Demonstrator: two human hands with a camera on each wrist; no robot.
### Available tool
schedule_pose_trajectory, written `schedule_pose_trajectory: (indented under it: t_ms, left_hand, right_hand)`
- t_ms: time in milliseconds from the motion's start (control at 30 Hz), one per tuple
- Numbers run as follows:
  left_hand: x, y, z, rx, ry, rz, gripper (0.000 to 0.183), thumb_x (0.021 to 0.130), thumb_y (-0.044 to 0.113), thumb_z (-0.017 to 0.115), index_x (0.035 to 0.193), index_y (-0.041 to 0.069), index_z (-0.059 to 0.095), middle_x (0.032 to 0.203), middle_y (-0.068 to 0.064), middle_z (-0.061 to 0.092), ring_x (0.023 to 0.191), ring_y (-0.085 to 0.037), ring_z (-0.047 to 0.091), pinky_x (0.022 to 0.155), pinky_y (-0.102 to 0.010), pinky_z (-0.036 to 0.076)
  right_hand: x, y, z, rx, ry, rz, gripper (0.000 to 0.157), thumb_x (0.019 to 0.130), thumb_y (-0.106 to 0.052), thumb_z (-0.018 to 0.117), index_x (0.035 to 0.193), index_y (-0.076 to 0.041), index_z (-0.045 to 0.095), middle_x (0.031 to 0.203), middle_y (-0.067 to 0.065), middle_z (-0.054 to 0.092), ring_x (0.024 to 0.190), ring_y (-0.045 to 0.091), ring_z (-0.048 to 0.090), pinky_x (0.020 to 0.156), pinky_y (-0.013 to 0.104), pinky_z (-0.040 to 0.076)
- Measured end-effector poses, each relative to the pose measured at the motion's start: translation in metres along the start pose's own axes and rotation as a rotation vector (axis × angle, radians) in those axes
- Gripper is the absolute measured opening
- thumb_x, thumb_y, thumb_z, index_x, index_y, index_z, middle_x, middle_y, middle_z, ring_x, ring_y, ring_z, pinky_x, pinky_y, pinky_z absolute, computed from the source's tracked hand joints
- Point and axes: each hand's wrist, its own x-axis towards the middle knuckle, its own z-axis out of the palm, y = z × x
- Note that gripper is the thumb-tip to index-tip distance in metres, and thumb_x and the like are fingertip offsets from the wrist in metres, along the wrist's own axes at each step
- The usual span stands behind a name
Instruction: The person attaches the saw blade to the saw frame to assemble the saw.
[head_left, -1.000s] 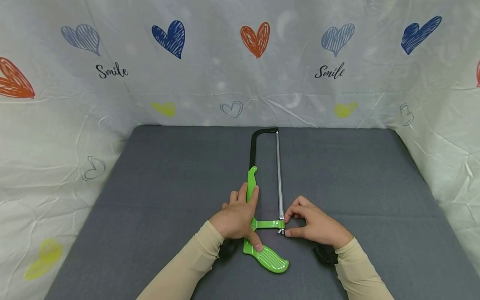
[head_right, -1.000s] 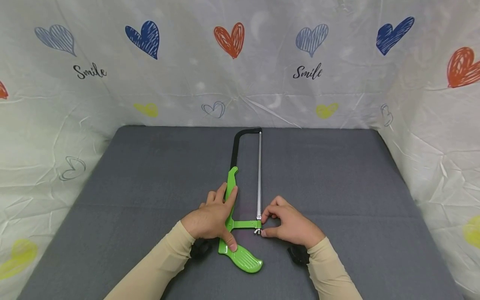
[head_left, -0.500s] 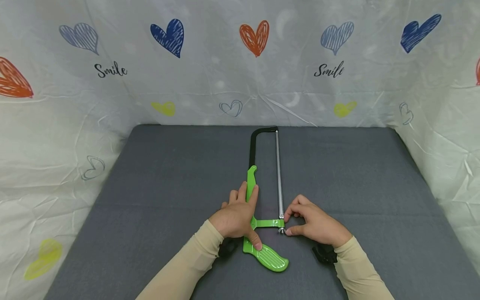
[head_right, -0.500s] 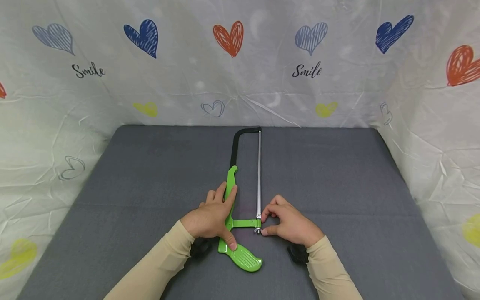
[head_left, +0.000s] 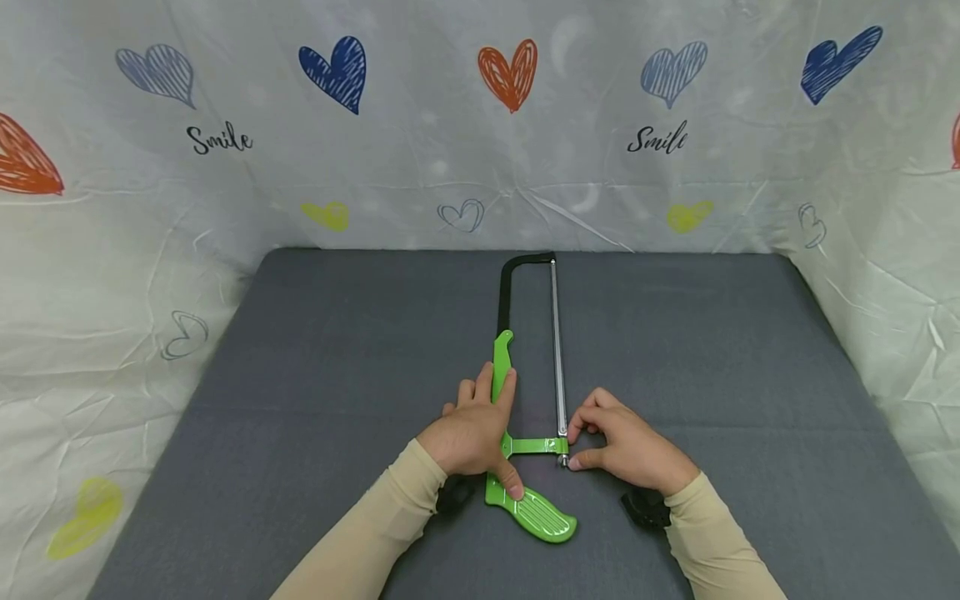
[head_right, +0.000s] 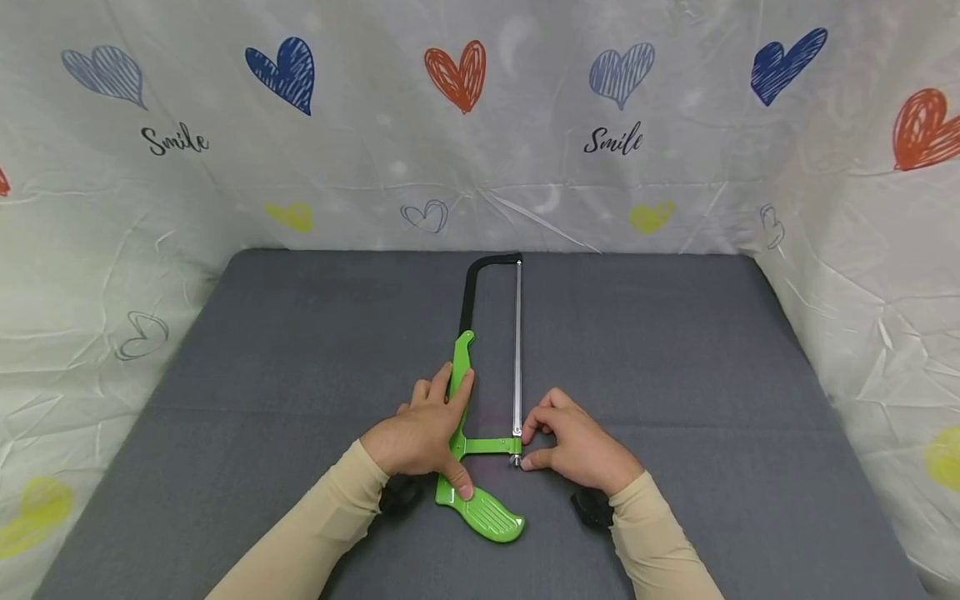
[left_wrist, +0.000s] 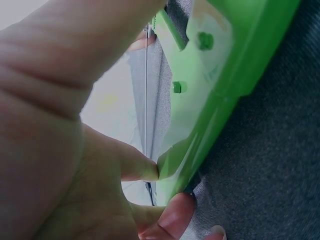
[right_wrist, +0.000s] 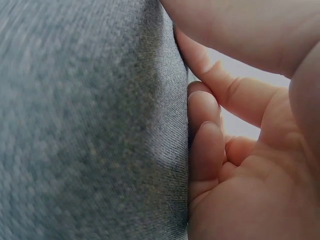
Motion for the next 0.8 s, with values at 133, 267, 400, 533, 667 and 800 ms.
schedule_pose_trajectory:
  t_ms: [133, 267, 400, 533, 667, 800]
  left_hand:
    - [0.0003, -0.0005, -0.0009, 0.002, 0.003, -0.002, 0.168, 0.047, 0.06, 0.107, 0.176, 0.014, 0.009, 0.182, -0.023, 0.001, 0.145, -0.04, 0.032, 0.097, -0.05, 0.043]
    - [0.001, -0.0009, -0.0011, 0.006, 0.002, -0.006, 0.168, 0.048, 0.06, 0.106, 0.176, 0.014, 0.008, 0.182, -0.023, 0.0, 0.146, -0.04, 0.031, 0.097, -0.05, 0.043]
    - [0.0011, -0.0009, -0.0012, 0.002, -0.001, -0.011, 0.168, 0.048, 0.059, 0.106, 0.176, 0.015, 0.008, 0.182, -0.023, -0.001, 0.146, -0.04, 0.031, 0.098, -0.05, 0.043]
    - [0.0009, -0.0008, -0.0025, 0.002, -0.003, -0.008, 0.168, 0.048, 0.059, 0.107, 0.176, 0.014, 0.008, 0.182, -0.023, -0.001, 0.148, -0.04, 0.03, 0.104, -0.053, 0.043]
    - [0.0006, -0.0003, -0.003, 0.006, 0.0, -0.008, 0.167, 0.049, 0.058, 0.107, 0.176, 0.014, 0.008, 0.182, -0.022, 0.0, 0.151, -0.04, 0.028, 0.109, -0.056, 0.042]
    - [-0.0006, 0.0019, -0.0016, -0.007, -0.007, -0.009, 0.166, 0.049, 0.057, 0.107, 0.176, 0.015, 0.009, 0.182, -0.022, 0.0, 0.151, -0.041, 0.028, 0.109, -0.056, 0.042]
  right_hand:
    - [0.0012, -0.0015, -0.0004, -0.005, 0.006, 0.006, 0.025, 0.083, -0.026, 0.096, 0.095, -0.025, 0.073, 0.103, -0.004, 0.052, 0.098, 0.008, 0.052, 0.092, 0.028, 0.046]
    - [0.0016, -0.0022, -0.0021, -0.013, -0.015, -0.019, 0.026, 0.082, -0.023, 0.096, 0.089, -0.026, 0.071, 0.103, -0.004, 0.051, 0.097, 0.009, 0.052, 0.09, 0.027, 0.045]
    - [0.0004, -0.0021, -0.0032, 0.012, -0.043, -0.059, 0.024, 0.083, -0.027, 0.094, 0.084, -0.029, 0.071, 0.104, -0.003, 0.05, 0.098, 0.011, 0.053, 0.09, 0.027, 0.046]
    - [0.001, -0.0063, -0.0003, 0.024, -0.022, -0.035, 0.028, 0.087, -0.045, 0.091, 0.076, -0.031, 0.07, 0.099, -0.001, 0.05, 0.092, 0.012, 0.05, 0.083, 0.026, 0.045]
    - [0.0037, -0.0094, 0.0046, 0.006, 0.016, 0.0, 0.033, 0.087, -0.052, 0.09, 0.071, -0.031, 0.069, 0.094, -0.001, 0.047, 0.086, 0.013, 0.045, 0.076, 0.027, 0.042]
    - [0.0013, -0.0098, 0.0066, -0.01, 0.019, 0.005, 0.033, 0.088, -0.046, 0.09, 0.067, -0.031, 0.069, 0.094, -0.002, 0.046, 0.085, 0.014, 0.043, 0.075, 0.027, 0.041]
